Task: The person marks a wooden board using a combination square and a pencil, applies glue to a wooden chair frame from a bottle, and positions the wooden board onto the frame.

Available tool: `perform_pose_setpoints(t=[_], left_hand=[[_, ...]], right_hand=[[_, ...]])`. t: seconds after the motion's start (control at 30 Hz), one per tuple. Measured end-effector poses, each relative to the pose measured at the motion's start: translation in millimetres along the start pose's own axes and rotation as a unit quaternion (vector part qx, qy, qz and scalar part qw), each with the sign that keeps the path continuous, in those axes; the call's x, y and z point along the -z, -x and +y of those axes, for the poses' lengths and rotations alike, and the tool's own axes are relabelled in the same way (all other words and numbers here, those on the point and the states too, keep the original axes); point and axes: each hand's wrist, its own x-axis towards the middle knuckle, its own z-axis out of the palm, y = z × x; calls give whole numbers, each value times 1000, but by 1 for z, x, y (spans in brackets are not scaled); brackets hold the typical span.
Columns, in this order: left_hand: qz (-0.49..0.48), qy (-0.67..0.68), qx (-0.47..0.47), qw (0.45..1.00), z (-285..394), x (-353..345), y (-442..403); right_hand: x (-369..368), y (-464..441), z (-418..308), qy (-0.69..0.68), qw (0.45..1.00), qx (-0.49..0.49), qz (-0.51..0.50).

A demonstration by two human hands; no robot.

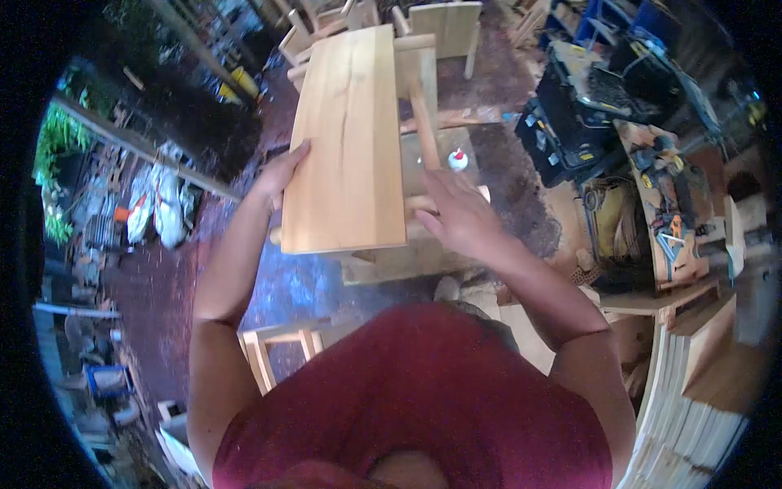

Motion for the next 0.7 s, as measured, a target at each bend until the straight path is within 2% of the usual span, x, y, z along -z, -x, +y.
perform_pose_setpoints(t=[0.03,0.1,0.17,0.27,0.33,0.4,0.47,0.53,0.6,0.67,0.7], left_hand=[[7,2,-4,1000,3,-4,1],[0,7,1,1000,6,0,-5],[3,6,-7,1000,8,-1,-2],[-5,1,-35,999,8,-1,-5],[-5,-3,-47,999,9,-1,-6],[-24,8,-97,995,16,2,-8],[-46,15,-124,991,26,4,-13],[-80,19,-154,985,44,1,-21],[-127,-26,-226,966,66,-7,-30],[-144,-52,-252,956,94,-21,-34],[-144,-77,-269,949,105,-26,-39]], right_hand=[[8,1,10,101,994,43,-28],[19,15,27,168,984,6,-61],[53,24,44,178,971,-96,-130],[59,36,102,150,975,-124,-108],[66,27,109,-45,984,-169,14],[64,11,106,-63,984,-157,58],[67,-15,101,-222,956,-148,124],[71,-48,92,-249,945,-148,153],[79,-85,80,-469,853,-173,149],[76,-118,75,-623,767,-103,114],[77,-130,66,-650,746,-88,116]])
